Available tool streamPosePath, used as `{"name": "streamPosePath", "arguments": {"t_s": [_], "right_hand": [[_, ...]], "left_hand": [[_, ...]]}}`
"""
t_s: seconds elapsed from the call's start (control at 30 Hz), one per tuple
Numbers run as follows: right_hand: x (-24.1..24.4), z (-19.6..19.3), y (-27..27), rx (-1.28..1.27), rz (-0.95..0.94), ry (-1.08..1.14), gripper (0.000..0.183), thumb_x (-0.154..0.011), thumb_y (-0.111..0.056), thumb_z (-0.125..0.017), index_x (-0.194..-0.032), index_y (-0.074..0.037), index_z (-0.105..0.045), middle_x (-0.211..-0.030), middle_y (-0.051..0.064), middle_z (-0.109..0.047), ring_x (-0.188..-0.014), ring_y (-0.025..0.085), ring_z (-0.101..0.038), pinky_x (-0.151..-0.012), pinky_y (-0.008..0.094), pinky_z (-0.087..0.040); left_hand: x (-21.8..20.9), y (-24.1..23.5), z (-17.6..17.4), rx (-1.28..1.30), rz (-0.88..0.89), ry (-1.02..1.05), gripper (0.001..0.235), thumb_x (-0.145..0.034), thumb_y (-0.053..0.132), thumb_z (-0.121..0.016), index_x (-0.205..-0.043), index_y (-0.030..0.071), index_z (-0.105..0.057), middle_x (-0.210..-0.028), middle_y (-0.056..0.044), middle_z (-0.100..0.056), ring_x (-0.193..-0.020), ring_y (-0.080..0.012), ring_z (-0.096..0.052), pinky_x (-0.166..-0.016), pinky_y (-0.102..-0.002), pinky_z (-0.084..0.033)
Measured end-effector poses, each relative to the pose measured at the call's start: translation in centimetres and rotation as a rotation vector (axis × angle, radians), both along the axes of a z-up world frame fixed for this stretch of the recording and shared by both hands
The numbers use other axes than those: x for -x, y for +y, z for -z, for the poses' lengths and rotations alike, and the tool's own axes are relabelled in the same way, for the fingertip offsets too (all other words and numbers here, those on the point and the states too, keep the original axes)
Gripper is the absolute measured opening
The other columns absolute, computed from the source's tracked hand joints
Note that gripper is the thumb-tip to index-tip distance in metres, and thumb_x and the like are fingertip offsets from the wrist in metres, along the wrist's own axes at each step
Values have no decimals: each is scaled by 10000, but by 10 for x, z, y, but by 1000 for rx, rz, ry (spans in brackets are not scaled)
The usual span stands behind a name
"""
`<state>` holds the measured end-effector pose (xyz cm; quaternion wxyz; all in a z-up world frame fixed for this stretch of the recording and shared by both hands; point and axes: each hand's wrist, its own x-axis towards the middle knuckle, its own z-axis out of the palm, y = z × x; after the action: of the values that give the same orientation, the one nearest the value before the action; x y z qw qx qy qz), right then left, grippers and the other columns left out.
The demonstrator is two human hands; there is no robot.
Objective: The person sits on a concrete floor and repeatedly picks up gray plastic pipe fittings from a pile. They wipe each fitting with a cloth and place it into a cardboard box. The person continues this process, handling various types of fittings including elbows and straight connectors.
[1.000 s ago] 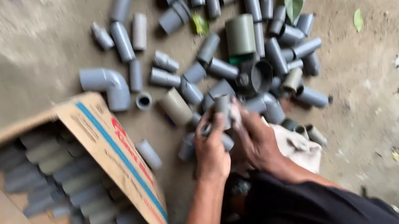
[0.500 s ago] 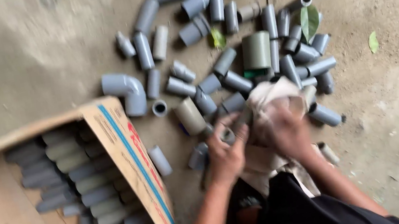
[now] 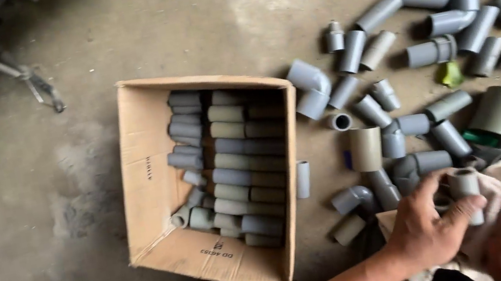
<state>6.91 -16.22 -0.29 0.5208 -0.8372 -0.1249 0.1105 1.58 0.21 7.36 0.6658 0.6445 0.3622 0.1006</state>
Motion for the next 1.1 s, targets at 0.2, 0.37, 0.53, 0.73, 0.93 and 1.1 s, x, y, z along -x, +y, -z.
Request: {"name": "streamPosePath", "arguments": {"t_s": [0.2, 0.37, 0.53, 0.73, 0.93, 1.1], "right_hand": [[-7, 18, -15, -68, 179, 171, 356, -1287, -321, -565, -1420, -5, -660, -1276, 90, -684, -1161, 124, -653, -1014, 201, -539], [0, 9, -5, 40, 57, 132, 320, -1343, -253, -526, -1457, 17, -655, -1263, 104, -672, -1169, 154, -630, -985, 235, -519], [-1, 16, -9, 77, 88, 150, 341, -1348, -268, -519, -1468, 22, -653, -1231, 82, -655, -1125, 123, -590, -940, 238, -491], [0, 15, -4, 98, 121, 140, 315, -1364, -263, -502, -1441, -4, -664, -1228, 45, -652, -1109, 89, -570, -925, 230, -473], [-7, -33, 25, 57, 195, 285, 351, -1225, -263, -440, -1374, -3, -623, -1330, 99, -648, -1220, 153, -590, -1036, 281, -492], [-19, -18, 0, -78, 432, 432, 242, -1112, -262, -569, -1170, -65, -697, -1072, 19, -691, -974, 90, -616, -846, 240, -531]], "left_hand": [[65, 133, -64, 339, -28, -432, 485, -1080, 263, -565, -1517, 133, -399, -1248, -182, -605, -975, -298, -711, -911, -423, -630], [140, 286, -57, -1147, 69, 144, 512, -1034, -30, -682, -1463, 79, -426, -1191, -225, -650, -1033, -391, -693, -843, -507, -591], [186, 347, 42, -1442, 569, 477, 717, -851, -158, -678, -1496, 78, -473, -1134, -171, -595, -938, -303, -613, -835, -406, -615], [198, 361, 111, -1614, 850, 659, 988, -738, -154, -654, -1618, 116, -295, -1482, -245, -449, -1397, -419, -435, -1241, -550, -317], [201, 344, 84, -1785, 865, 528, 615, -970, 343, -493, -1553, 153, -453, -1615, -173, -435, -1517, -366, -375, -1265, -525, -280], [217, 323, 115, -1652, 893, 831, 721, -959, 555, -398, -1569, 173, -426, -1758, -173, -193, -1619, -372, -183, -1316, -539, -113]]}}
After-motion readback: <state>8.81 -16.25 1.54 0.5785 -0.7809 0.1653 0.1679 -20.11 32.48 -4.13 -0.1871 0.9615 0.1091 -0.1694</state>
